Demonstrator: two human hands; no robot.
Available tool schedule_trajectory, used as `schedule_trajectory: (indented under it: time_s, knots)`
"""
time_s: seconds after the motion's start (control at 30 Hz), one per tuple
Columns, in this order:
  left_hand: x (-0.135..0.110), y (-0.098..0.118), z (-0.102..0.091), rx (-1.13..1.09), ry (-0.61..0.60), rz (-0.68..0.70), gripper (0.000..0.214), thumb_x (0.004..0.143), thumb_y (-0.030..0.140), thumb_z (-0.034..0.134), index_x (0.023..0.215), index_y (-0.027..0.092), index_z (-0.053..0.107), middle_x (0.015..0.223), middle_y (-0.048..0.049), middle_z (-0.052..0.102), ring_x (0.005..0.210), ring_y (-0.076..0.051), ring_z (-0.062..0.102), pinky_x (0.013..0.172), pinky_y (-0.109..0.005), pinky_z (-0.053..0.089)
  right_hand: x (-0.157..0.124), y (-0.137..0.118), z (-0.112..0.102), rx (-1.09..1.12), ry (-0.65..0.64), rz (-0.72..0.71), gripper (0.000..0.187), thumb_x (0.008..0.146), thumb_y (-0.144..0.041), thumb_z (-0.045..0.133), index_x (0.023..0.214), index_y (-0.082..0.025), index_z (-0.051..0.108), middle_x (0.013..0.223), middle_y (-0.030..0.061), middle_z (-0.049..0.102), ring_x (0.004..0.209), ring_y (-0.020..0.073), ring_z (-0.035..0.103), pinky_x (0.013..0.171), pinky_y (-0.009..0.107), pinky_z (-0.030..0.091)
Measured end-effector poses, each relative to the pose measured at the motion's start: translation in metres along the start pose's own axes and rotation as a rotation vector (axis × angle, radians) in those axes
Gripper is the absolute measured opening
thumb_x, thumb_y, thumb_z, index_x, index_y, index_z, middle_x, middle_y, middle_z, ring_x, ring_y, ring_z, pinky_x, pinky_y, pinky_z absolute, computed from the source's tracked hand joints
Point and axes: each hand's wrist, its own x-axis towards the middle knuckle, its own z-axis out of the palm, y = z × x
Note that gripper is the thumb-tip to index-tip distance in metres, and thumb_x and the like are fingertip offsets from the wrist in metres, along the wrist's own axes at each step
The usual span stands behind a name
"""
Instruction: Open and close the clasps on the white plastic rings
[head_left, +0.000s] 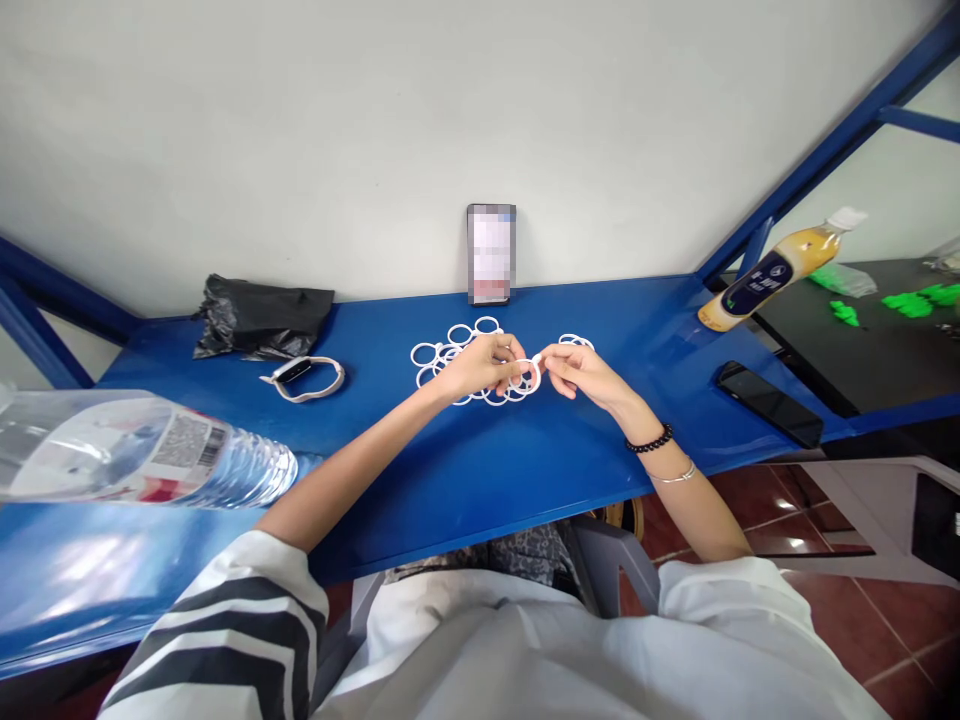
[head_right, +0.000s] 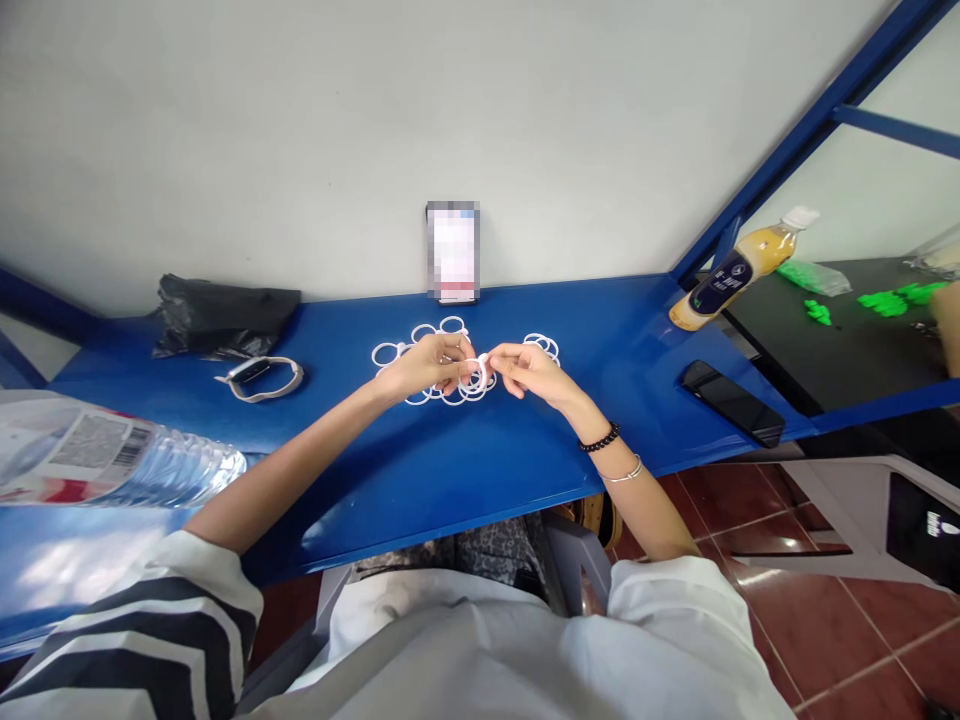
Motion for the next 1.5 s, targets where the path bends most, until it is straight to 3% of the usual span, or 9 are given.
schedule_trajectory:
  time_s: [0.2,0.43,0.53,0.7,0.97,1.17,1.3,1.4,1.5]
  knots:
    - [-0.002,-0.001,0.003,-0.084,-0.002,-0.033,0.043,0.071,0.042,0.082,0.071,0.014,0.049,0.059,0.0008,0.063,0.04,-0.005,0.054,0.038,-0.015,0.036,0.0,0.0,0.001,0.232,-0.172,0.077,0.046,0.081,-0.058,0.069,0.093,-0.015,0.058,0.069,0.0006,0.07,0.033,0.0003,0.035,0.036,0.019,0.019]
    - [-0.005,0.005,-0.001,-0.133,-0.073,-0.095,0.04,0.07,0.042,0.081,0.072,0.013,0.054,0.063,0.0003,0.062,0.051,-0.008,0.061,0.048,-0.018,0.043,-0.001,0.0,0.003,0.238,-0.079,0.101,0.031,0.077,-0.041,0.079,0.081,-0.015,0.064,0.065,-0.0056,0.053,0.046,0.0021,0.038,0.041,0.017,0.026]
    - [-0.006,0.006,-0.002,-0.175,-0.155,-0.077,0.041,0.074,0.049,0.076,0.073,0.012,0.057,0.067,-0.0006,0.062,0.056,-0.009,0.062,0.05,-0.019,0.043,-0.002,-0.003,0.0,0.238,-0.115,0.106,0.024,0.083,-0.037,0.073,0.088,-0.016,0.064,0.072,-0.0036,0.058,0.045,0.0018,0.038,0.04,0.018,0.025]
    - [-0.008,0.003,-0.001,-0.171,-0.344,0.0,0.044,0.084,0.056,0.064,0.078,0.012,0.062,0.052,0.005,0.047,0.044,-0.005,0.042,0.043,-0.019,0.028,-0.005,-0.004,-0.002,0.248,-0.232,0.133,0.026,0.087,-0.039,0.069,0.087,-0.014,0.063,0.067,-0.0035,0.056,0.043,0.0019,0.032,0.039,0.019,0.017]
    - [-0.005,-0.004,0.0,-0.239,-0.387,0.118,0.051,0.078,0.058,0.069,0.06,0.015,0.05,0.053,0.005,0.035,0.046,-0.004,0.026,0.044,-0.022,0.019,0.0,0.008,0.011,0.359,-0.169,-0.033,0.041,0.07,-0.05,0.081,0.067,-0.019,0.055,0.056,-0.0051,0.047,0.049,0.0062,0.031,0.047,0.023,0.023]
    - [-0.003,-0.002,-0.007,-0.133,-0.279,0.219,0.046,0.088,0.058,0.056,0.071,0.015,0.057,0.057,0.003,0.043,0.047,-0.006,0.036,0.044,-0.019,0.028,-0.001,0.002,0.007,0.183,0.052,-0.117,0.041,0.077,-0.06,0.07,0.072,-0.021,0.056,0.057,-0.0056,0.042,0.047,0.0075,0.029,0.046,0.024,0.023]
    - [0.007,-0.017,-0.027,0.336,0.005,0.239,0.029,0.094,0.037,0.048,0.108,0.016,0.064,0.11,-0.0104,0.063,0.078,-0.014,0.063,0.062,-0.024,0.051,-0.002,-0.003,-0.005,-0.294,0.231,-0.162,0.031,0.088,-0.048,0.061,0.08,-0.018,0.065,0.068,0.0003,0.058,0.06,0.0115,0.049,0.054,0.025,0.035]
    - [0.013,-0.034,-0.048,0.805,0.313,0.131,0.032,0.092,0.014,0.04,0.109,0.015,0.067,0.116,-0.0114,0.064,0.106,-0.022,0.062,0.093,-0.036,0.051,-0.003,-0.003,-0.014,-0.727,0.439,-0.161,0.025,0.09,-0.037,0.057,0.077,-0.018,0.066,0.071,0.0019,0.063,0.059,0.012,0.05,0.056,0.026,0.034]
    - [0.014,-0.046,-0.065,1.106,0.405,-0.056,0.04,0.088,0.005,0.037,0.112,0.013,0.068,0.122,-0.013,0.063,0.117,-0.028,0.056,0.098,-0.041,0.049,-0.005,-0.003,-0.02,-1.13,0.55,-0.09,0.019,0.088,-0.027,0.056,0.077,-0.018,0.068,0.081,0.0034,0.068,0.064,0.0135,0.056,0.057,0.026,0.032]
